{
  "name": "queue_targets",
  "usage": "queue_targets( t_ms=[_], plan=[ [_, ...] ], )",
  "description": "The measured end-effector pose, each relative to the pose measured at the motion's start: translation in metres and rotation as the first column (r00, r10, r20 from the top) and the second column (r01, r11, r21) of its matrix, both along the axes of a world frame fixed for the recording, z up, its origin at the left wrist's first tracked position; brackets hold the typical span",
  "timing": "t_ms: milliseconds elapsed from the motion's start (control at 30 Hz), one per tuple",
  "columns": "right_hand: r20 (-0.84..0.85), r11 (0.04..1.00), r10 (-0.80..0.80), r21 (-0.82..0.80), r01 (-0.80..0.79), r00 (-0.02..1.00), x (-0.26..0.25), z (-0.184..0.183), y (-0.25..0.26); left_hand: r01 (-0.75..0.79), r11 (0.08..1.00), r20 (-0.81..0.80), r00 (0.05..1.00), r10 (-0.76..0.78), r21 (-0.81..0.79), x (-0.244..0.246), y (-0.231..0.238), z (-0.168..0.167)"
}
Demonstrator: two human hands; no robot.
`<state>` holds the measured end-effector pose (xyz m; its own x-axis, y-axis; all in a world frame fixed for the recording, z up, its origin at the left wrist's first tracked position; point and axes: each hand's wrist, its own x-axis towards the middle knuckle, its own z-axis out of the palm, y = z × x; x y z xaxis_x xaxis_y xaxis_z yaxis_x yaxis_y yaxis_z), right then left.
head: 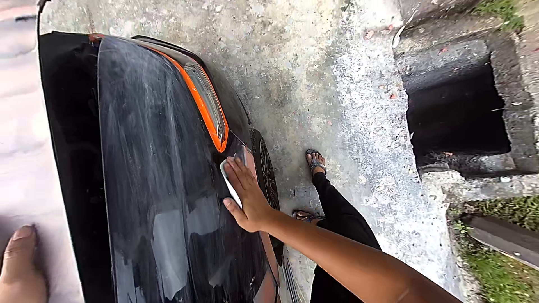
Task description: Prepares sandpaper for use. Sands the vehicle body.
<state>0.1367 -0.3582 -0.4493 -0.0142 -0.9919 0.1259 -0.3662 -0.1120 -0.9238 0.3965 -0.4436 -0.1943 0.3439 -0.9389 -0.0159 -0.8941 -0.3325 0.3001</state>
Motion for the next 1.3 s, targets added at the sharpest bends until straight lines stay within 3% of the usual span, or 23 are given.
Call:
queue_targets(
  t_ms=[67, 133, 200, 267, 367, 433, 533, 633, 733, 800, 900, 967, 1067, 1133, 1233, 1300],
  plan=[
    [0.0, 0.989, -0.116, 0.096, 0.115, 0.993, -0.008, -0.009, -0.036, 0.026, 1.0, 0.015, 1.0, -0.026, -0.012, 0.006, -0.001, 0.0],
    [0.0, 0.977, -0.14, 0.164, 0.138, 0.99, 0.0, 0.012, -0.03, 0.071, 0.997, 0.041, 0.997, -0.071, -0.016, 0.015, -0.001, 0.001],
    [0.019, 0.992, -0.064, 0.112, 0.061, 0.998, 0.011, 0.032, 0.009, 0.081, 0.996, 0.03, 0.996, -0.08, -0.029, 0.017, -0.004, -0.002],
    [0.001, 0.999, 0.012, 0.042, -0.012, 1.0, 0.013, 0.025, 0.031, 0.111, 0.993, 0.048, 0.993, -0.109, -0.035, 0.025, -0.003, -0.004],
    [-0.01, 0.995, -0.049, 0.083, 0.049, 0.999, -0.004, -0.004, -0.017, 0.183, 0.982, 0.106, 0.978, -0.178, -0.043, 0.036, -0.006, -0.005],
    [-0.022, 0.983, -0.11, 0.146, 0.112, 0.994, -0.011, -0.003, -0.046, 0.214, 0.976, 0.136, 0.969, -0.206, -0.049, 0.041, -0.005, -0.006],
    [-0.01, 0.994, -0.079, 0.079, 0.079, 0.997, -0.003, 0.011, -0.021, 0.238, 0.97, 0.165, 0.96, -0.227, -0.052, 0.048, -0.008, -0.006],
    [-0.033, 1.0, -0.019, -0.007, 0.018, 0.999, -0.008, -0.004, -0.016, 0.255, 0.964, 0.191, 0.952, -0.239, -0.069, 0.059, -0.009, -0.011],
    [-0.03, 0.991, -0.096, 0.092, 0.098, 0.995, -0.01, -0.001, -0.039, 0.257, 0.964, 0.204, 0.95, -0.238, -0.072, 0.061, -0.009, -0.012],
    [-0.005, 0.987, -0.1, 0.123, 0.1, 0.995, 0.007, 0.027, -0.016, 0.258, 0.963, 0.199, 0.951, -0.238, -0.077, 0.063, -0.009, -0.011],
    [-0.066, 0.995, 0.089, -0.046, -0.092, 0.994, 0.029, 0.062, 0.05, 0.255, 0.965, 0.2, 0.951, -0.238, -0.067, 0.064, -0.01, -0.012],
    [-0.151, 0.968, 0.171, -0.156, -0.195, 0.973, 0.023, 0.052, 0.046, 0.244, 0.967, 0.199, 0.954, -0.226, -0.07, 0.065, -0.009, -0.013],
    [-0.084, 0.987, 0.114, -0.102, -0.123, 0.99, 0.016, 0.045, 0.003, 0.237, 0.969, 0.205, 0.954, -0.219, -0.071, 0.065, -0.009, -0.013],
    [-0.045, 0.996, 0.078, -0.029, -0.079, 0.996, 0.025, 0.063, 0.012, 0.225, 0.972, 0.216, 0.954, -0.207, -0.066, 0.062, -0.006, -0.01],
    [-0.081, 0.983, 0.128, -0.125, -0.137, 0.988, 0.034, 0.066, 0.051, 0.226, 0.972, 0.225, 0.952, -0.206, -0.065, 0.064, -0.01, -0.012],
    [-0.119, 0.973, 0.152, -0.157, -0.169, 0.981, 0.027, 0.055, 0.032, 0.23, 0.971, 0.22, 0.952, -0.212, -0.062, 0.066, -0.009, -0.013]
  ],
)
